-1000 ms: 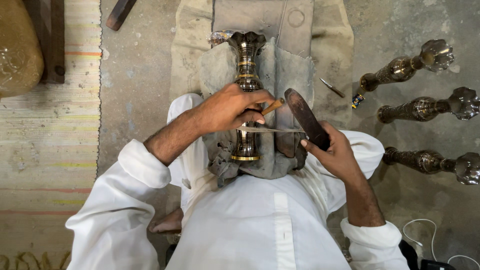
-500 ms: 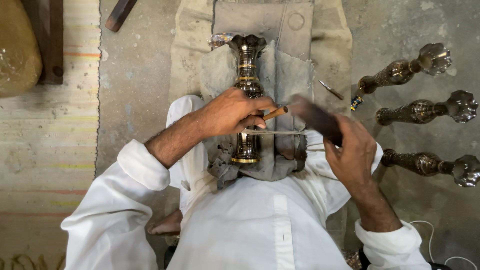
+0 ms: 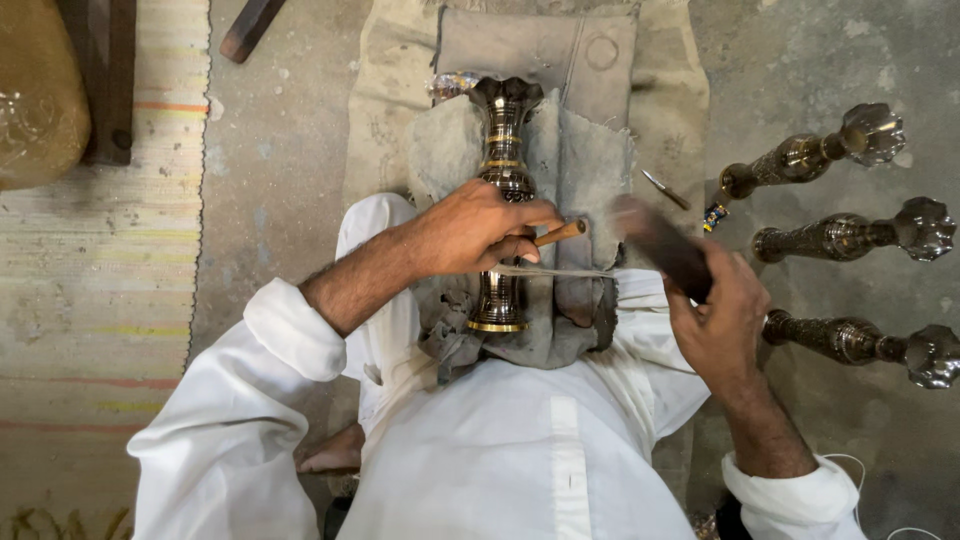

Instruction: The person sits on the floor with an ornate brass vase clamped in a cloth-wrapped holder and engraves decorative patterns into its surface. They hold a small chisel against the metal with one hand and strike it with a wooden mallet in the other, repositioning the punch repeatedly to work pattern details along the vase body.

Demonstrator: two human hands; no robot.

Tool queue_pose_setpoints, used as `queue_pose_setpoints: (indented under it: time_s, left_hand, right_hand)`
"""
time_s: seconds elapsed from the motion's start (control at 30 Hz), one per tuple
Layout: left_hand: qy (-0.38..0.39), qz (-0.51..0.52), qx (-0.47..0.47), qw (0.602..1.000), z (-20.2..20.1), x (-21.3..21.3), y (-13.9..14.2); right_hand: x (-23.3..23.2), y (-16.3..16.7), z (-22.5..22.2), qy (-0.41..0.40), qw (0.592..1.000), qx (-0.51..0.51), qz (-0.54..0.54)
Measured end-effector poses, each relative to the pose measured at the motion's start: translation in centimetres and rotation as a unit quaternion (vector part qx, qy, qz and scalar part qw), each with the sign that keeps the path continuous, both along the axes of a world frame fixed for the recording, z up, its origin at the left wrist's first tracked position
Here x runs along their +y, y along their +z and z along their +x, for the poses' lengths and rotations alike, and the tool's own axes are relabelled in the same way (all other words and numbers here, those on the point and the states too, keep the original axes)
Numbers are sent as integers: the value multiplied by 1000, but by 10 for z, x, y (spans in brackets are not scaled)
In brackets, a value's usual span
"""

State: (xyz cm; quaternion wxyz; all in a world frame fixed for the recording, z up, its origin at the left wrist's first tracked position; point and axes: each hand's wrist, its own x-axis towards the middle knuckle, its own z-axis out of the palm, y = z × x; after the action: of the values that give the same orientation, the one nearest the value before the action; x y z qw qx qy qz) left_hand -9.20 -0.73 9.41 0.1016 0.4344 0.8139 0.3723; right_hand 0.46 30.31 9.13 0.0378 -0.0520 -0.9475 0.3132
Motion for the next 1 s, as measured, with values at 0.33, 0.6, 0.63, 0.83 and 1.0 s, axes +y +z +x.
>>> queue_pose_setpoints:
  time_s: [0.33, 0.6, 0.63, 0.83, 1.0]
  left_hand:
    - [13, -23, -39, 999, 4, 0, 0]
    - [52, 22, -44, 997, 9, -4, 2]
    - [45, 33, -30, 998, 9, -3, 2]
    - [38, 10, -5, 999, 7, -1, 0]
    - [37, 7, -26, 999, 6, 1, -3]
  right_hand:
    - [3, 2, 3, 43, 996, 39, -69]
    - [0, -1, -3, 74, 991, 48, -100]
    - [-1, -3, -4, 32, 979, 27, -197]
    - [-1, -3, -8, 138, 972, 149, 122]
    - [3, -1, -13, 134, 984, 103, 57]
